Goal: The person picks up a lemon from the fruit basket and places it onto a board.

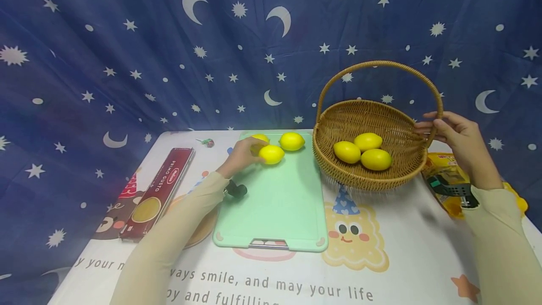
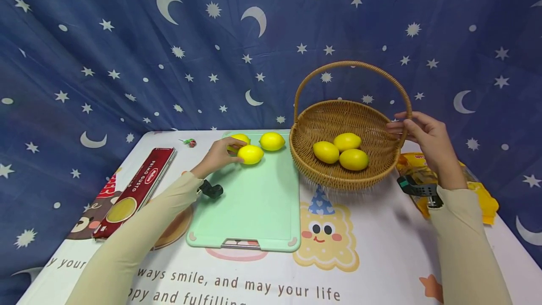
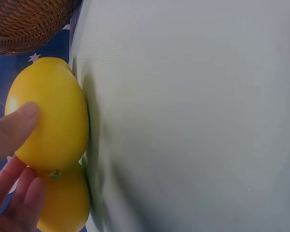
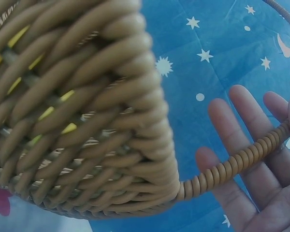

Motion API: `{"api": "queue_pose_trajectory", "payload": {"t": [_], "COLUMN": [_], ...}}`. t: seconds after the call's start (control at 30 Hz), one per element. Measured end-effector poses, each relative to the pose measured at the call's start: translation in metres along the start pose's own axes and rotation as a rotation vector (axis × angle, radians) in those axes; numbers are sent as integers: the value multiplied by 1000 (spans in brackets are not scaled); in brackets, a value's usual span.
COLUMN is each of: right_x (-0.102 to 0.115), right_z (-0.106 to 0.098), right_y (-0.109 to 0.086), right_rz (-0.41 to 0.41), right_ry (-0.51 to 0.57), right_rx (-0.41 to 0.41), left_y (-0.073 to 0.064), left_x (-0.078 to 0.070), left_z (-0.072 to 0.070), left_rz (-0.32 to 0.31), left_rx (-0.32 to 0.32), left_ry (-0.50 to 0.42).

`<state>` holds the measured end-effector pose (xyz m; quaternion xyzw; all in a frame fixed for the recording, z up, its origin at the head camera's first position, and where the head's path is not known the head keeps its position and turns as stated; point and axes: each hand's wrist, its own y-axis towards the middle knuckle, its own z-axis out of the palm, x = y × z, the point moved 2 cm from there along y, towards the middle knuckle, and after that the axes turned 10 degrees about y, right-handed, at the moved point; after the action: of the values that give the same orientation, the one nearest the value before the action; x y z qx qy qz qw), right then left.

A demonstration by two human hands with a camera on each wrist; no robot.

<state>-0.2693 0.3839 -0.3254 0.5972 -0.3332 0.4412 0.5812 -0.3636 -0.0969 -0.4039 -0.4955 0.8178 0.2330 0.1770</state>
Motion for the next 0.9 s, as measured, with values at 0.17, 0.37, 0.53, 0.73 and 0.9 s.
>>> {"api": "queue_pose_trajectory", "payload": {"t": [0.17,0.37,0.53,0.73,0.9], "right_x": [0,-1,0,0,0], "right_z": [0,-1,0,1,1], "right_y": [1,1,1,0,0], "right_rz": [1,-1,-4,-6,7], "right_ry": [0,2,4,1,-27], "right_rx": [0,0,1,6,4], "left_y": [1,2,2,4,8], "left_x": [2,2,1,0,-6], "left_z": [1,-1,-4,-1,4], "left_rz": [-6,-3,15,44,47], "left_rx": [14,31,54,71,63], "left_ry": [-6,-17,-34,-20,-1]}}
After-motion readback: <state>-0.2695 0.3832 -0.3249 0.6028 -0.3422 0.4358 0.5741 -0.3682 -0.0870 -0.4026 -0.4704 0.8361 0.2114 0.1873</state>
